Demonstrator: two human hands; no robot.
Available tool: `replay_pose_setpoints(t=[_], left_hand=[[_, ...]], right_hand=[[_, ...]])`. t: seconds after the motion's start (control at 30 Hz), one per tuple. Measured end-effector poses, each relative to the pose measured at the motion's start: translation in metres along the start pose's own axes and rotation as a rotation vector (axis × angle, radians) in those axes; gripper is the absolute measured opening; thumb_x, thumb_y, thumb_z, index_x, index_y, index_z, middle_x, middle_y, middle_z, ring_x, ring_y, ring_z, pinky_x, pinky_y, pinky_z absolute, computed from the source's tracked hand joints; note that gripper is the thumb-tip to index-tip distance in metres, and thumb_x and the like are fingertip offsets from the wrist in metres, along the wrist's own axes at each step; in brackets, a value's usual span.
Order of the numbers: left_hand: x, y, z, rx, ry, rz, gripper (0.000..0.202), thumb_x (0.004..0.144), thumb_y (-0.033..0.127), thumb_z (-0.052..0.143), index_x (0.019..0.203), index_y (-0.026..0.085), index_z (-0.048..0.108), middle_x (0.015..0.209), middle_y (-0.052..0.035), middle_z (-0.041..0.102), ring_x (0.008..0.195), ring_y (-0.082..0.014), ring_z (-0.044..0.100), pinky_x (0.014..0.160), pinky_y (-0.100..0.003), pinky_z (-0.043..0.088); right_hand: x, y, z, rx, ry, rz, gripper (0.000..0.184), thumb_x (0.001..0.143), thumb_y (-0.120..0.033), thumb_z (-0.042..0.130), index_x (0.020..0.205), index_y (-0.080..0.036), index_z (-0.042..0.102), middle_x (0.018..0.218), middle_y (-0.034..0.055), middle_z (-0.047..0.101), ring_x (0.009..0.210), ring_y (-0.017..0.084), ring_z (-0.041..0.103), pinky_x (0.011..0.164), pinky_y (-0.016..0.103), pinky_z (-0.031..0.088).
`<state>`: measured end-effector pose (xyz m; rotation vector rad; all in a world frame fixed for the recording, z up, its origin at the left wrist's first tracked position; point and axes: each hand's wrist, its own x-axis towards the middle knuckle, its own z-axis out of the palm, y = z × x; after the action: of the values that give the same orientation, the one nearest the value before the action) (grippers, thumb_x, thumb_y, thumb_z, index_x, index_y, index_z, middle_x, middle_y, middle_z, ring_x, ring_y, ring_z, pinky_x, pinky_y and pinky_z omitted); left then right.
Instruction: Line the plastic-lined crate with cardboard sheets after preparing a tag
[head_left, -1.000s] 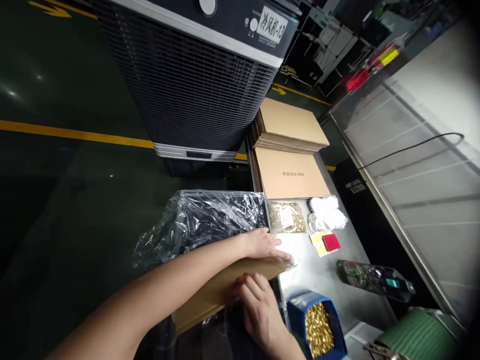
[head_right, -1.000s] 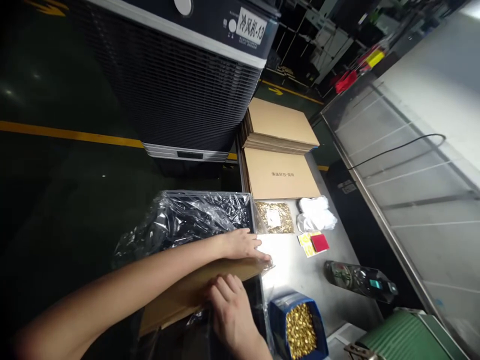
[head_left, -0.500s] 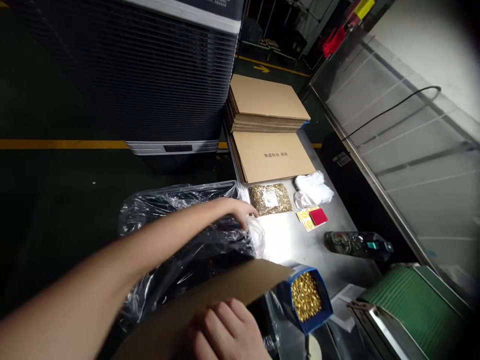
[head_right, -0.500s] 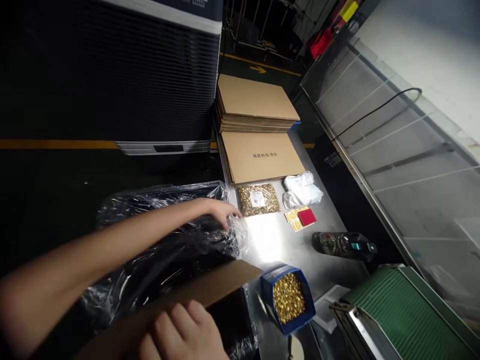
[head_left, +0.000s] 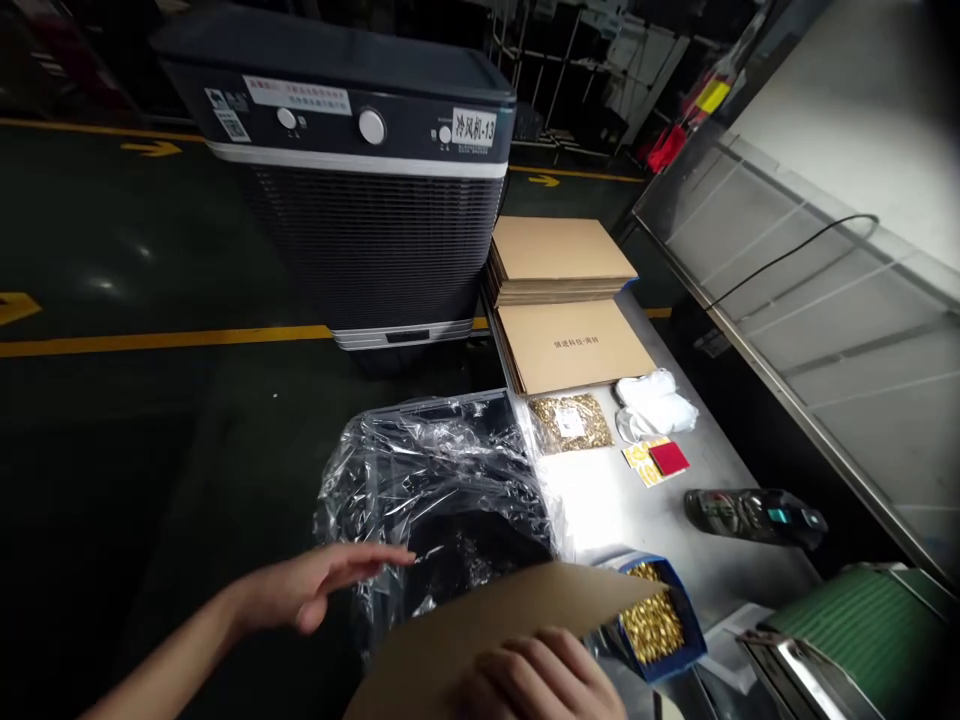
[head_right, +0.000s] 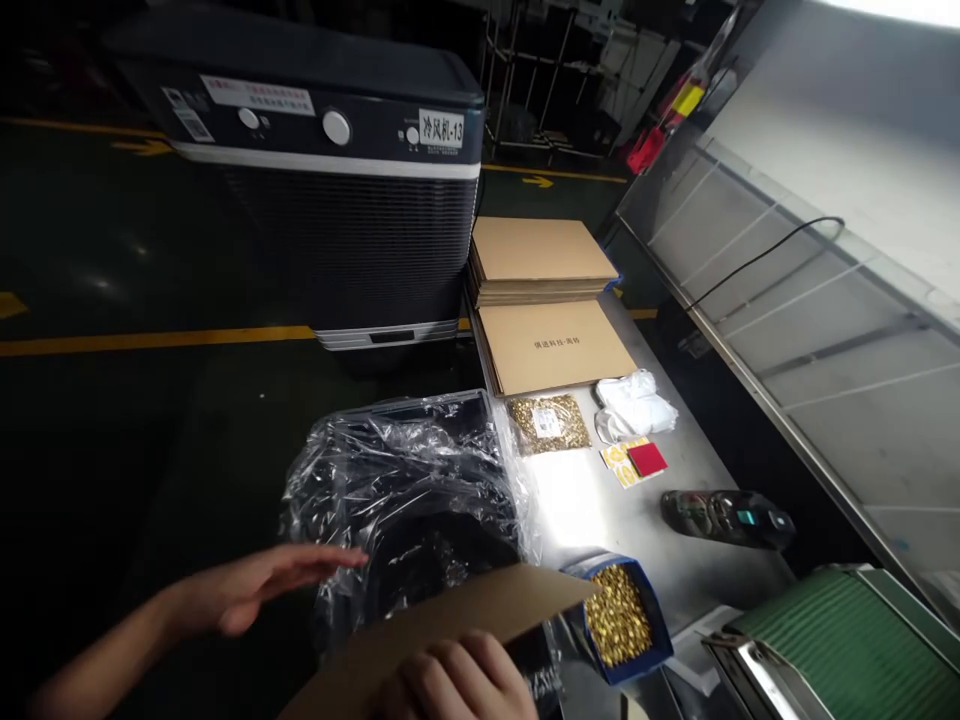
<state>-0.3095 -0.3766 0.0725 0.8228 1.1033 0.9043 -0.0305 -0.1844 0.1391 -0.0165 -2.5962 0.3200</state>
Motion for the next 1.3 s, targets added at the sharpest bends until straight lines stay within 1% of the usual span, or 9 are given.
replay_pose_setpoints(t=[0.17, 0.3, 0.43, 0.57, 0.73, 0.83, 1.03, 1.17, 1.3], left_hand=[[-0.028, -0.037, 0.041, -0.112, 0.039, 0.000, 0.128, 0.039, 0.068, 0.094, 0.153, 0.046, 0.040, 0.168, -0.0014, 0.029, 0.156, -0.0361, 0.019, 0.129, -0.048, 0.011], [-0.005, -0.050, 0.064, 0.013, 0.438, -0.034, 0.063, 0.071, 0.058, 0.083, 0.129, 0.036, 0.069, 0.144, -0.0029, 0.064, 0.136, -0.0412, 0.053, 0.117, -0.053, 0.040], [0.049, -0.067, 0.049, 0.020, 0.819, -0.029, 0.047, 0.092, 0.059, 0.056, 0.112, 0.020, 0.071, 0.110, -0.0121, 0.078, 0.103, -0.0394, 0.073, 0.085, -0.048, 0.061], [0.095, -0.095, 0.020, 0.132, 0.994, -0.007, 0.045, 0.091, 0.051, 0.054, 0.116, 0.014, 0.063, 0.116, -0.0168, 0.075, 0.113, -0.0364, 0.070, 0.098, -0.049, 0.057], [0.101, -0.111, 0.022, 0.366, 1.226, -0.027, 0.051, 0.093, 0.045, 0.057, 0.133, 0.014, 0.048, 0.118, -0.0187, 0.071, 0.106, -0.0335, 0.072, 0.089, -0.050, 0.062], [0.097, -0.095, 0.035, 0.583, 1.372, 0.001, 0.056, 0.099, 0.039, 0.052, 0.145, 0.014, 0.033, 0.144, -0.0244, 0.051, 0.136, -0.0335, 0.053, 0.108, -0.054, 0.051], [0.159, -0.070, 0.014, 1.027, 1.025, 0.030, 0.059, 0.098, 0.019, 0.057, 0.153, 0.034, 0.040, 0.167, -0.0034, 0.032, 0.156, -0.0271, 0.023, 0.128, -0.049, 0.026], [0.212, -0.099, -0.034, 1.130, 0.856, -0.123, 0.073, 0.087, 0.017, 0.075, 0.152, 0.028, 0.045, 0.168, -0.0097, 0.029, 0.155, -0.0380, 0.019, 0.126, -0.064, 0.020], [0.238, -0.138, -0.067, 1.153, 0.736, -0.271, 0.072, 0.089, 0.025, 0.076, 0.153, 0.027, 0.042, 0.167, -0.0116, 0.030, 0.153, -0.0405, 0.023, 0.121, -0.071, 0.023]], right_hand=[[0.034, 0.000, -0.022, 0.146, -0.052, 0.096, 0.030, 0.102, -0.015, 0.041, 0.101, -0.019, 0.071, 0.079, 0.0027, 0.074, 0.066, 0.016, 0.063, 0.061, 0.034, 0.043], [0.065, 0.018, -0.016, 0.177, -0.104, 0.155, 0.031, 0.099, -0.008, 0.046, 0.118, -0.021, 0.068, 0.106, 0.0049, 0.075, 0.094, 0.019, 0.067, 0.083, 0.035, 0.047], [0.072, 0.057, 0.027, -0.043, -0.165, 0.340, 0.035, 0.103, -0.026, 0.051, 0.137, -0.022, 0.056, 0.132, 0.0116, 0.062, 0.118, 0.027, 0.058, 0.099, 0.044, 0.047], [0.049, 0.088, 0.074, -0.174, -0.255, 0.376, 0.039, 0.103, -0.024, 0.048, 0.141, -0.013, 0.051, 0.145, 0.0162, 0.054, 0.138, 0.031, 0.046, 0.116, 0.048, 0.038], [0.042, 0.115, 0.109, -0.162, -0.358, 0.323, 0.049, 0.101, -0.017, 0.049, 0.150, -0.016, 0.042, 0.156, 0.0118, 0.046, 0.149, 0.024, 0.034, 0.127, 0.045, 0.020], [0.047, 0.138, 0.143, -0.150, -0.410, 0.324, 0.055, 0.103, -0.020, 0.049, 0.156, -0.018, 0.035, 0.161, 0.0135, 0.039, 0.149, 0.026, 0.033, 0.124, 0.045, 0.026], [0.018, 0.157, 0.224, -0.143, -0.597, 0.482, 0.045, 0.105, -0.027, 0.041, 0.147, -0.016, 0.049, 0.144, 0.0174, 0.057, 0.123, 0.029, 0.057, 0.100, 0.043, 0.048], [-0.036, 0.127, 0.243, -0.136, -0.757, 0.597, 0.062, 0.101, -0.012, 0.037, 0.161, -0.021, 0.027, 0.164, 0.0121, 0.037, 0.148, 0.025, 0.037, 0.111, 0.038, 0.043], [-0.103, 0.091, 0.246, -0.118, -1.018, 0.780, 0.058, 0.096, -0.012, 0.051, 0.153, -0.013, 0.042, 0.146, 0.0251, 0.055, 0.126, 0.033, 0.061, 0.098, 0.044, 0.053]])
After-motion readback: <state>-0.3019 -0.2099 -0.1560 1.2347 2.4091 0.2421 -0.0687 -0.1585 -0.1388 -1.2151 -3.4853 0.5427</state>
